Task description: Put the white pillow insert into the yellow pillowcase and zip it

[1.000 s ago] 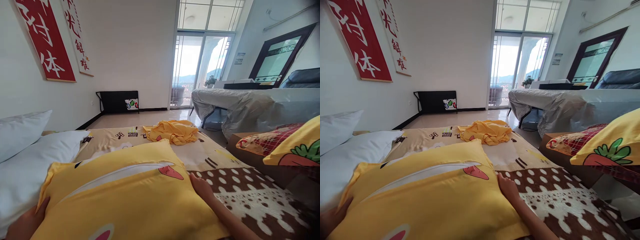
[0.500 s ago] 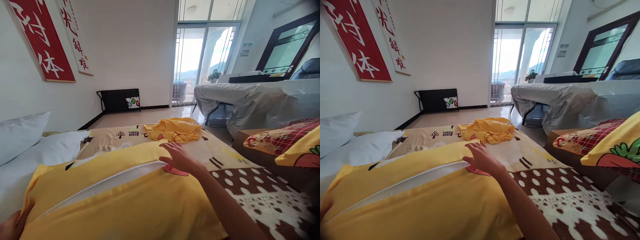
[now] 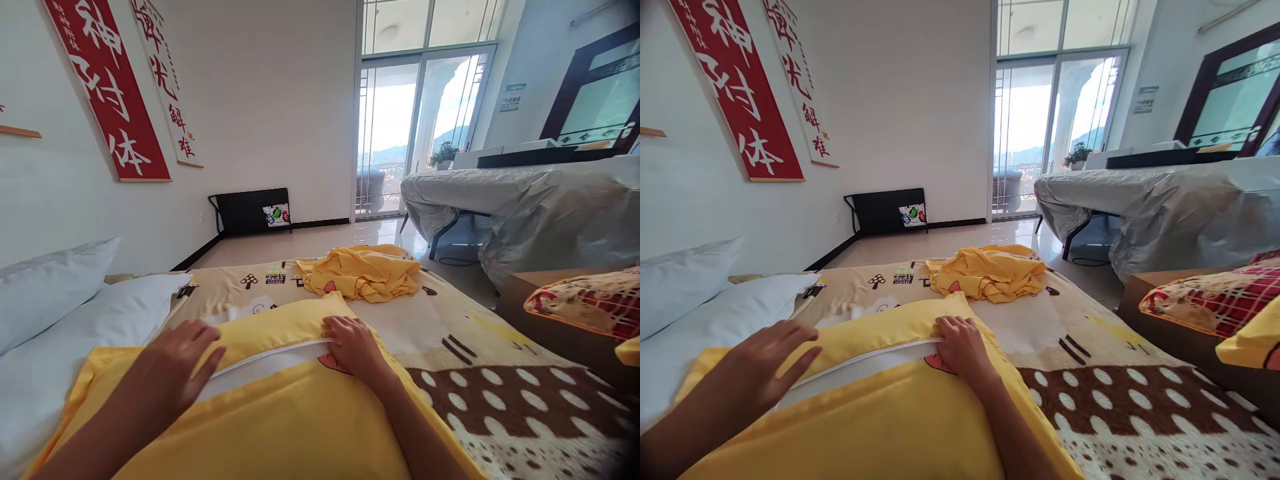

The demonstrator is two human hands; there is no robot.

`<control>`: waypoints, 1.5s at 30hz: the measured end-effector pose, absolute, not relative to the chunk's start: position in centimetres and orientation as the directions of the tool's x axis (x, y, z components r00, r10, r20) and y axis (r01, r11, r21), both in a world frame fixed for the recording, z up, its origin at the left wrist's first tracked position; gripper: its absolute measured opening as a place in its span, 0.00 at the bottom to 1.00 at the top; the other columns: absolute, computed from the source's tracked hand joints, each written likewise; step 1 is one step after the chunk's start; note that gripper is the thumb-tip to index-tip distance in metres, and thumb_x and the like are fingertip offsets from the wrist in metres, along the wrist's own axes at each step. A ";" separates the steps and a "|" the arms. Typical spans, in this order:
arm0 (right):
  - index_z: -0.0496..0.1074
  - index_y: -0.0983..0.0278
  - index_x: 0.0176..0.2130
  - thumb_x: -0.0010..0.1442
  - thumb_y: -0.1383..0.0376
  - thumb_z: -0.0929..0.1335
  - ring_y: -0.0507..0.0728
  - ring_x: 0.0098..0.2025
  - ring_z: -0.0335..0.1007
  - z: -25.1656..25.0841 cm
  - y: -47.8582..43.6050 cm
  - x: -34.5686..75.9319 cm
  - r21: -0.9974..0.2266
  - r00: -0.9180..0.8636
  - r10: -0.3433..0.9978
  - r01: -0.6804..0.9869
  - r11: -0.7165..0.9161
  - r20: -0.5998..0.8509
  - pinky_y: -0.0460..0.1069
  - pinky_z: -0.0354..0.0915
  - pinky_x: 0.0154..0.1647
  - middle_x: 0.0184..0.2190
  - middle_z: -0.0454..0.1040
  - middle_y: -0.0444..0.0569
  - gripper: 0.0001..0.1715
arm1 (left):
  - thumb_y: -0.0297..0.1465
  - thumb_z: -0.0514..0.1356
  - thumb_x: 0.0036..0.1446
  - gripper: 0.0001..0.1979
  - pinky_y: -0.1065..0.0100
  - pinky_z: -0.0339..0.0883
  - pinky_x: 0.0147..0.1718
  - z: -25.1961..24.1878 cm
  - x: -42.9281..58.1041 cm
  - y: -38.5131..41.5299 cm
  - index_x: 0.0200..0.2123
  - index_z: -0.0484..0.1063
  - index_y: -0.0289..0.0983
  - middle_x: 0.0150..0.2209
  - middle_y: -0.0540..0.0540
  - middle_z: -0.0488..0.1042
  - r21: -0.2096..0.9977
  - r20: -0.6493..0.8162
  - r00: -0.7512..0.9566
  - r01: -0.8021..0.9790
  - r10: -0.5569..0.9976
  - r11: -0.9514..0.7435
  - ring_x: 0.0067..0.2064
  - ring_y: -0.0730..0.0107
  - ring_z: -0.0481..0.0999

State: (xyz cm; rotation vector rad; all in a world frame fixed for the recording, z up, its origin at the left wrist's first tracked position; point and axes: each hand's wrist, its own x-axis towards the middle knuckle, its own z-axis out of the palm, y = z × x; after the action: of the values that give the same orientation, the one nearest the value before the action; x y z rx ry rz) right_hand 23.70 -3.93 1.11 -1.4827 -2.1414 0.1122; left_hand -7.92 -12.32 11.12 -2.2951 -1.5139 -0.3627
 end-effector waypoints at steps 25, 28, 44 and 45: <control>0.69 0.61 0.43 0.53 0.71 0.62 0.58 0.48 0.64 0.3 -4.1 22.3 -0.251 -0.162 0.914 0.930 0.267 0.372 0.49 0.55 0.48 0.44 0.73 0.48 0.18 | 0.18 0.49 0.56 0.14 0.61 0.68 0.38 8.9 4.6 -3.0 0.35 0.74 0.31 0.36 0.35 0.76 -0.212 -0.009 0.615 0.770 0.789 -0.603 0.41 0.56 0.77; 0.69 0.62 0.43 0.55 0.71 0.61 0.59 0.46 0.65 0.7 -4.8 21.6 -0.201 -0.136 0.919 0.954 0.222 0.369 0.50 0.56 0.47 0.43 0.73 0.49 0.15 | 0.17 0.48 0.56 0.15 0.60 0.69 0.37 9.2 4.7 -3.8 0.36 0.74 0.30 0.36 0.34 0.77 -0.219 0.016 0.651 0.743 0.759 -0.632 0.41 0.54 0.77; 0.68 0.63 0.31 0.53 0.78 0.61 0.55 0.34 0.69 1.2 -5.3 20.0 -0.184 -0.008 0.740 0.967 0.178 0.673 0.47 0.56 0.35 0.30 0.75 0.49 0.13 | 0.21 0.51 0.58 0.09 0.65 0.67 0.32 8.5 6.8 -7.6 0.35 0.72 0.31 0.30 0.40 0.75 -0.259 0.124 0.702 0.705 0.701 -0.660 0.34 0.62 0.76; 0.68 0.63 0.31 0.53 0.78 0.61 0.55 0.34 0.69 0.8 -5.1 20.3 -0.207 -0.005 0.711 0.955 0.212 0.703 0.47 0.57 0.35 0.30 0.74 0.49 0.13 | 0.22 0.51 0.59 0.10 0.63 0.68 0.34 8.3 7.0 -7.5 0.39 0.72 0.31 0.34 0.39 0.75 -0.256 0.156 0.663 0.743 0.733 -0.618 0.37 0.60 0.76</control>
State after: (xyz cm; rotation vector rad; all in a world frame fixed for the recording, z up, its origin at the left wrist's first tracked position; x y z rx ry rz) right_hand 20.30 -5.10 0.81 -1.5575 -1.7732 -0.4333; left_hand 6.98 -7.50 8.29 -2.5829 -1.1784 -0.0512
